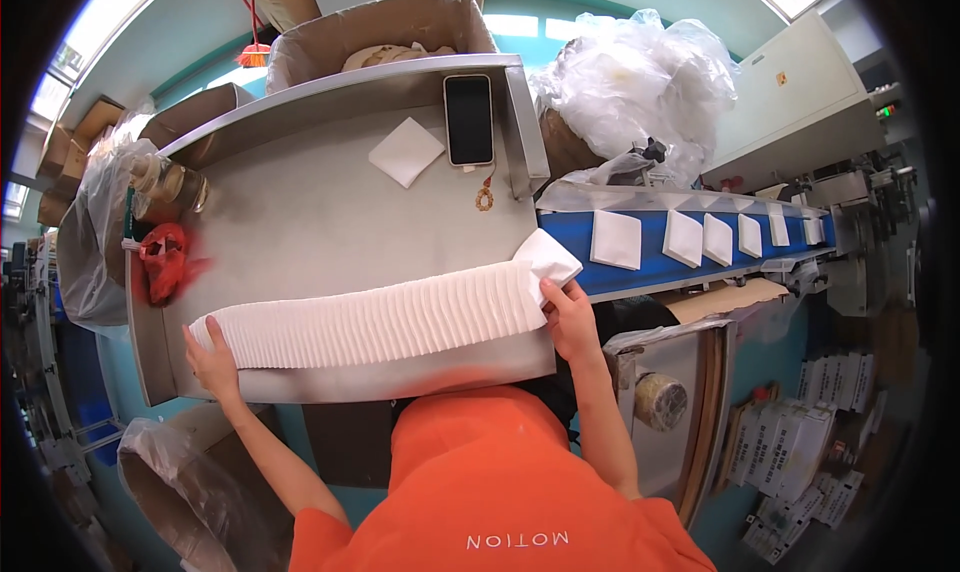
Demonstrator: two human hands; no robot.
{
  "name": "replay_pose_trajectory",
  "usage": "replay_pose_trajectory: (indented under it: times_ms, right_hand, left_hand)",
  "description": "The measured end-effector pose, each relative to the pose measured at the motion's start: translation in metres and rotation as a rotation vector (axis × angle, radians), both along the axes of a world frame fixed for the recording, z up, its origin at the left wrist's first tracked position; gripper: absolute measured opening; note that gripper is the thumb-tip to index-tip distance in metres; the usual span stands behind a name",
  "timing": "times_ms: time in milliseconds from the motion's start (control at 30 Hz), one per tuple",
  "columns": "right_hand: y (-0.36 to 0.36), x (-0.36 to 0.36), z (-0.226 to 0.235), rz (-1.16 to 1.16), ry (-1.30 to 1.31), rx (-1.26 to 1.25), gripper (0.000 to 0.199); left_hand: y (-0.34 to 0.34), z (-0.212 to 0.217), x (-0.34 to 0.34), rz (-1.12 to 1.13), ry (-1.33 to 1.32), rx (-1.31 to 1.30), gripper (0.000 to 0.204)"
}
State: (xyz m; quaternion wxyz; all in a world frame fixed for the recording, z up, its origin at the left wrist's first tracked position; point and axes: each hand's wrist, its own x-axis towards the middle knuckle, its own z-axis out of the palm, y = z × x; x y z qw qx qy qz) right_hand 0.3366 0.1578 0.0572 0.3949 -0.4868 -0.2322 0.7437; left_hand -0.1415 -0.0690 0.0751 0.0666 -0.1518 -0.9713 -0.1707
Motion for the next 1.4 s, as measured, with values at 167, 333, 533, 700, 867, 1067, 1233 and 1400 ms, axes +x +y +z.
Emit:
replay_pose_trajectory:
  times_ms: [167,333,533,700,867,1067,1233,1400]
  right_hand:
    - [0.007,0.003,-0.005,-0.092,0.069,-0.114,0.037]
    - [-0.018,-0.029,0.031,0.363,-0.626,0.385,0.037]
    - [-0.01,0.007,0.004,0.276,0.018,-0.273,0.033]
    - [-0.003,0.021,0.01,-0.109,0.009,-0.158,0.029]
    - [0.006,0.022,0.039,0.083,-0.43,0.247,0.019]
    - [0.021,0.028,0.054,0.613,-0.92,0.46,0.026]
    - [0.004,0.006,0.02,0.4,-0.275,0.083,0.025]
    - [-0.012,0.02,0.003,0.077,-0.029,-0.155,0.035]
  left_hand:
    - [-0.004,-0.007,-0.003,-0.016,0.022,0.007,0.073]
    - [0.003,-0.004,0.006,-0.008,0.016,-0.012,0.074]
    - [0.005,-0.002,0.007,0.02,0.02,0.001,0.075]
    - [0.009,-0.002,0.011,-0.094,0.052,0.064,0.069]
    - [0.016,0.005,0.021,-0.134,0.039,0.071,0.068]
    - [0.015,0.002,0.018,-0.124,0.038,0.063,0.069]
    - [0.019,0.005,0.021,-0.117,0.028,0.067,0.069]
    - [0.018,0.003,0.022,-0.126,0.045,0.055,0.069]
